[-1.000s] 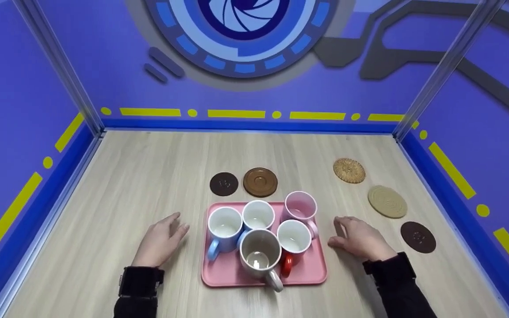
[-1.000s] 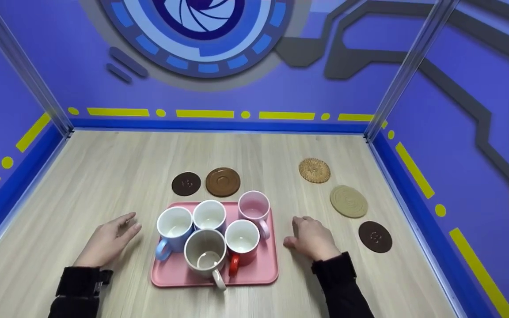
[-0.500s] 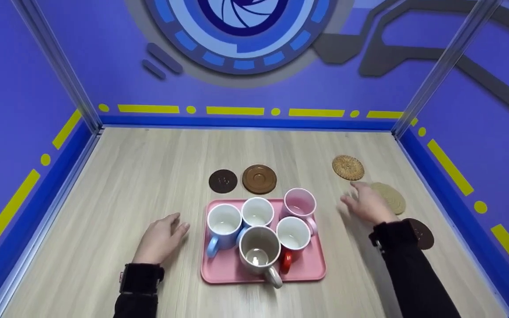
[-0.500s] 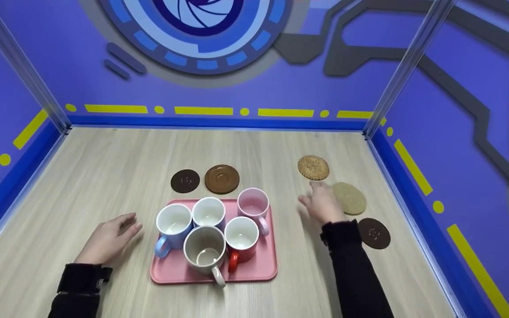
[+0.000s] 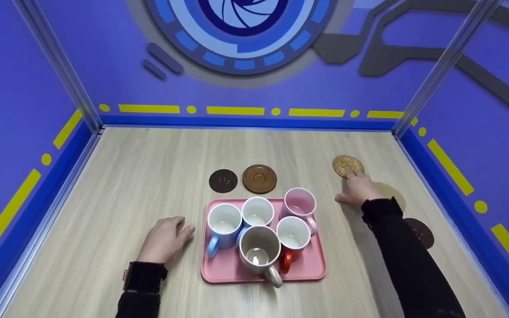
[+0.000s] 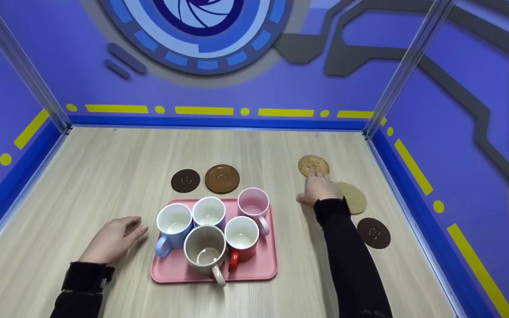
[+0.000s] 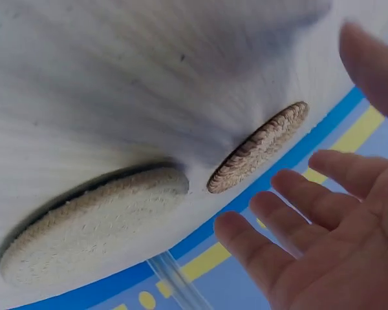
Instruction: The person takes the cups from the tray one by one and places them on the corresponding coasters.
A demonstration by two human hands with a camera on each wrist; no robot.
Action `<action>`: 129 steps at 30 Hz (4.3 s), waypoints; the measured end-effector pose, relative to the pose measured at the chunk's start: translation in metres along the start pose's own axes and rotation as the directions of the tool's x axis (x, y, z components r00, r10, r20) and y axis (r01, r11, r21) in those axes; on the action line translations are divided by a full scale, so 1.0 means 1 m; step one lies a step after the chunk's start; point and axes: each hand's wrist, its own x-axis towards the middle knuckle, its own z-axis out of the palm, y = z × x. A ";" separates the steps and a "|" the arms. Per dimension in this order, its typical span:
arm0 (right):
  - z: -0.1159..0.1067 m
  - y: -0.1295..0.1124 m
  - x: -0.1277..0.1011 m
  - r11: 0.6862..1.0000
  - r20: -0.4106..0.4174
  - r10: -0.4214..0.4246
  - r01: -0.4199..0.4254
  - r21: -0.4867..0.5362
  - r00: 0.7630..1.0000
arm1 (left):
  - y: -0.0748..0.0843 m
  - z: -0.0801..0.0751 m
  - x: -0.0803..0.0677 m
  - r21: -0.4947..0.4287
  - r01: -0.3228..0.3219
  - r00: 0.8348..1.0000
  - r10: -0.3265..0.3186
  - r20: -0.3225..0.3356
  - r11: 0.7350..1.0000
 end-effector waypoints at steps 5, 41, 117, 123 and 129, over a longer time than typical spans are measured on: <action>0.006 0.003 0.004 0.999 0.019 -0.047 0.048 -0.027 0.999 | 0.002 0.001 0.001 0.008 -0.020 1.000 0.020 -0.015 1.000; 0.009 -0.008 0.014 0.998 0.048 0.039 -0.037 -0.045 0.998 | 0.006 0.008 -0.001 0.101 -0.045 0.997 0.051 -0.059 0.994; 0.030 -0.079 0.009 0.866 -0.122 -0.480 0.492 0.088 0.869 | 0.031 0.022 -0.011 -0.091 -0.089 0.989 0.099 0.110 0.992; 0.030 -0.079 0.007 0.849 -0.128 -0.513 0.524 0.068 0.849 | 0.030 0.022 -0.011 -0.069 -0.103 0.991 0.108 0.082 0.992; 0.030 -0.077 0.004 0.843 -0.134 -0.522 0.534 0.068 0.842 | 0.031 0.022 -0.011 -0.070 -0.099 0.991 0.105 0.078 0.993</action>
